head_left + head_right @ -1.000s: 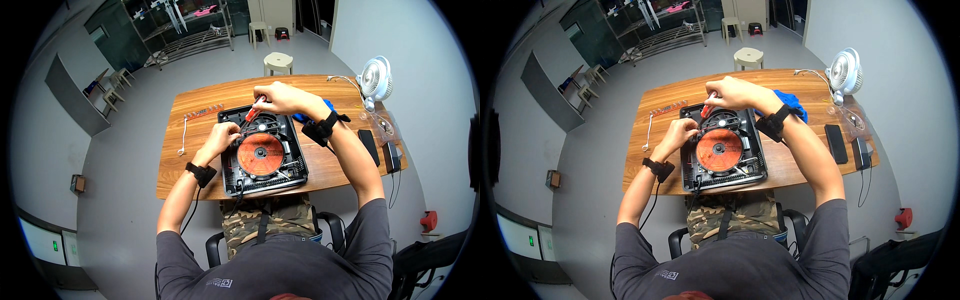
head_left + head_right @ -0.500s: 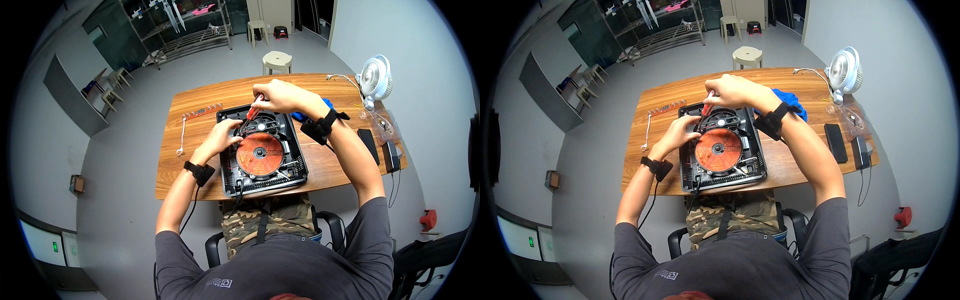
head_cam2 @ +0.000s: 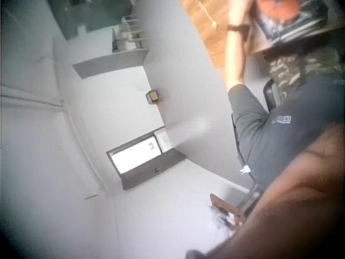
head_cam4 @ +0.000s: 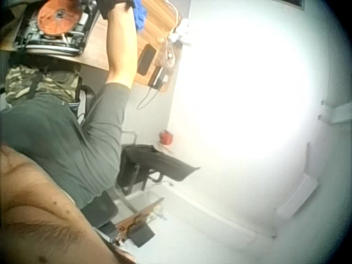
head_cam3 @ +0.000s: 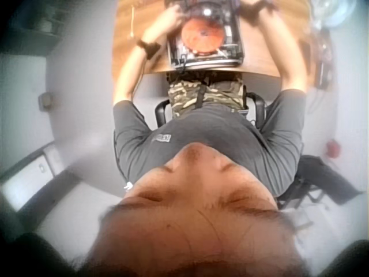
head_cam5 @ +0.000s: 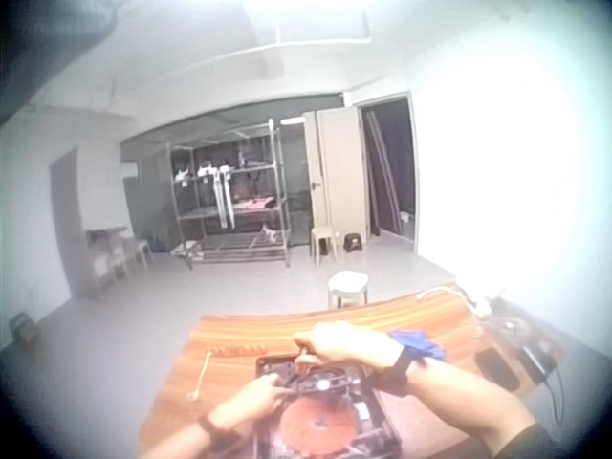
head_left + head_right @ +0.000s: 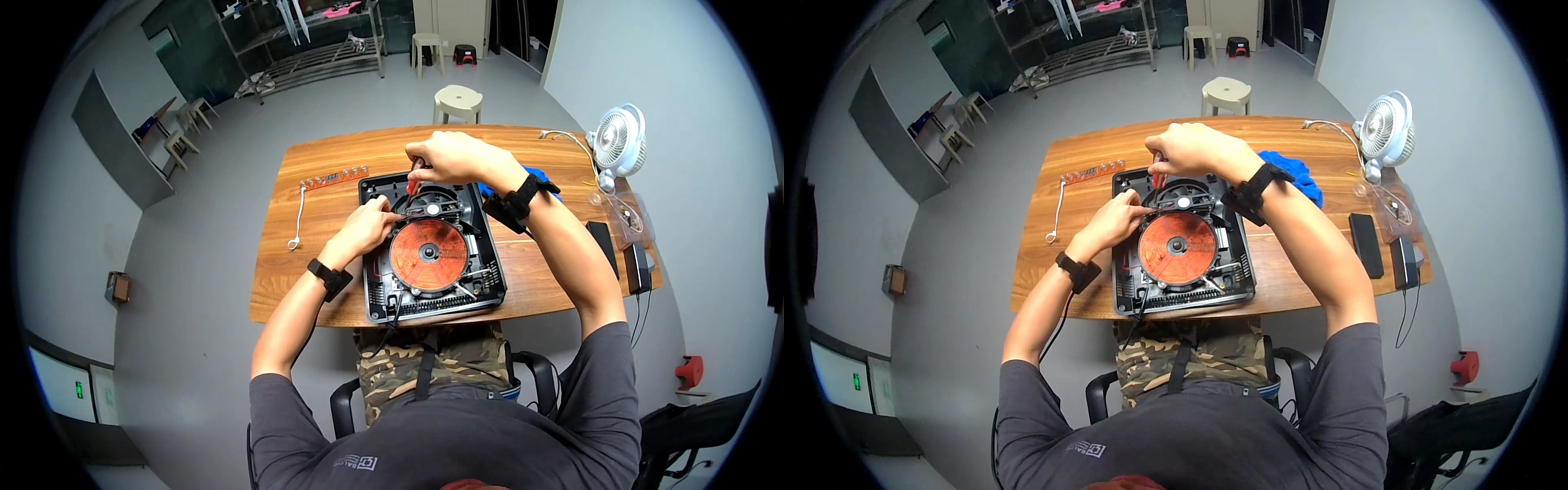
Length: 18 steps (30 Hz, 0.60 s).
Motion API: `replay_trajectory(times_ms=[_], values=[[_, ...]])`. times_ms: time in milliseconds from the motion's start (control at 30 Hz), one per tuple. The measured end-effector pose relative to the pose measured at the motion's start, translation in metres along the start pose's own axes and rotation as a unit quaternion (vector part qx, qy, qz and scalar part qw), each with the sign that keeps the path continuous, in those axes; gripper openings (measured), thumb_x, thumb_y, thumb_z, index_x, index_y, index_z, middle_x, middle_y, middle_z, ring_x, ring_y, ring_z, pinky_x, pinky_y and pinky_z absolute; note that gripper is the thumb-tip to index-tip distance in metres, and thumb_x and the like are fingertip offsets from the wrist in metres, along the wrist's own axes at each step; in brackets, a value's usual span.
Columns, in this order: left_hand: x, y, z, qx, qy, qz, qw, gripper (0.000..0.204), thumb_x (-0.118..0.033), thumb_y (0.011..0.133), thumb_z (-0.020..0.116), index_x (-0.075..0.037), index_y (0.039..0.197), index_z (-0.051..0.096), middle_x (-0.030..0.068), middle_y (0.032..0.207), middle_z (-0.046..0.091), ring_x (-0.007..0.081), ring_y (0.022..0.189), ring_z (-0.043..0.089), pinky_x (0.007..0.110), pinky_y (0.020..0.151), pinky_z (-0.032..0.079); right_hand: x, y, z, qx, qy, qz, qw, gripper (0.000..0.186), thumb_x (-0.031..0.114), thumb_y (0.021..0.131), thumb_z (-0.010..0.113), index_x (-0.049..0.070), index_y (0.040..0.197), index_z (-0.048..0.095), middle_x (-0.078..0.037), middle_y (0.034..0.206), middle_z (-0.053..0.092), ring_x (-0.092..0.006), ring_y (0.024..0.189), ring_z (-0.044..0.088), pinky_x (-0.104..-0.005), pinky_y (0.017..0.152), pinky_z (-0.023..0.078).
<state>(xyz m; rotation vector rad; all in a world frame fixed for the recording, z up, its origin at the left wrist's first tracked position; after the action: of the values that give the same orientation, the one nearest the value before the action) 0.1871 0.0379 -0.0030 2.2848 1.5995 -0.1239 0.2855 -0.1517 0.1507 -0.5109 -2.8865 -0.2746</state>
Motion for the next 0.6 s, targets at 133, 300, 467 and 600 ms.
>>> replay_trajectory(times_ms=[133,300,467,600], values=[[-0.005,0.001,-0.002,0.006,0.015,-0.001,1.000,0.028,-0.011,0.091,0.062,-0.010,0.115,0.077,0.0130,0.106,0.060,0.0325,0.102,0.062,0.043,0.089,0.053,0.003,0.007,0.004,0.002,-0.007,-0.018,1.000,0.034,0.036,0.094,0.069,0.003,0.097,0.065,-0.017,0.089,0.074,-0.0391,0.086,0.071,-0.0481,0.073,0.056],[-0.004,0.001,0.001,0.010,0.025,-0.005,1.000,0.030,-0.011,0.092,0.059,-0.011,0.117,0.077,0.0131,0.106,0.059,0.0325,0.102,0.062,0.043,0.090,0.052,0.007,0.013,0.006,0.016,-0.016,-0.016,1.000,0.034,0.036,0.094,0.070,0.003,0.096,0.064,-0.016,0.088,0.074,-0.0383,0.085,0.071,-0.0470,0.072,0.056],[-0.005,0.000,0.000,0.008,0.038,0.001,0.999,0.031,-0.011,0.092,0.059,-0.012,0.118,0.077,0.0131,0.106,0.058,0.0320,0.102,0.061,0.043,0.092,0.052,0.007,0.017,0.008,0.019,-0.024,-0.025,0.999,0.033,0.035,0.094,0.070,0.002,0.095,0.064,-0.015,0.088,0.075,-0.0377,0.085,0.071,-0.0464,0.072,0.056],[-0.006,0.001,0.000,0.008,0.036,0.001,0.999,0.032,-0.011,0.092,0.059,-0.012,0.118,0.076,0.0132,0.106,0.058,0.0319,0.102,0.061,0.043,0.092,0.052,0.005,0.019,0.011,0.017,-0.024,-0.023,0.999,0.033,0.035,0.094,0.070,0.002,0.094,0.064,-0.015,0.089,0.075,-0.0368,0.086,0.072,-0.0463,0.073,0.057]])
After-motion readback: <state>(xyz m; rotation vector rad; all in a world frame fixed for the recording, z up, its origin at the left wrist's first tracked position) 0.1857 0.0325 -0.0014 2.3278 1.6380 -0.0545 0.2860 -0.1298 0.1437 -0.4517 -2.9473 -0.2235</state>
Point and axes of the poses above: each hand's wrist, its own y-axis towards the middle knuckle, its own z-axis out of the palm, x = y × z, the point moved 3 cm from there along y, towards the middle knuckle
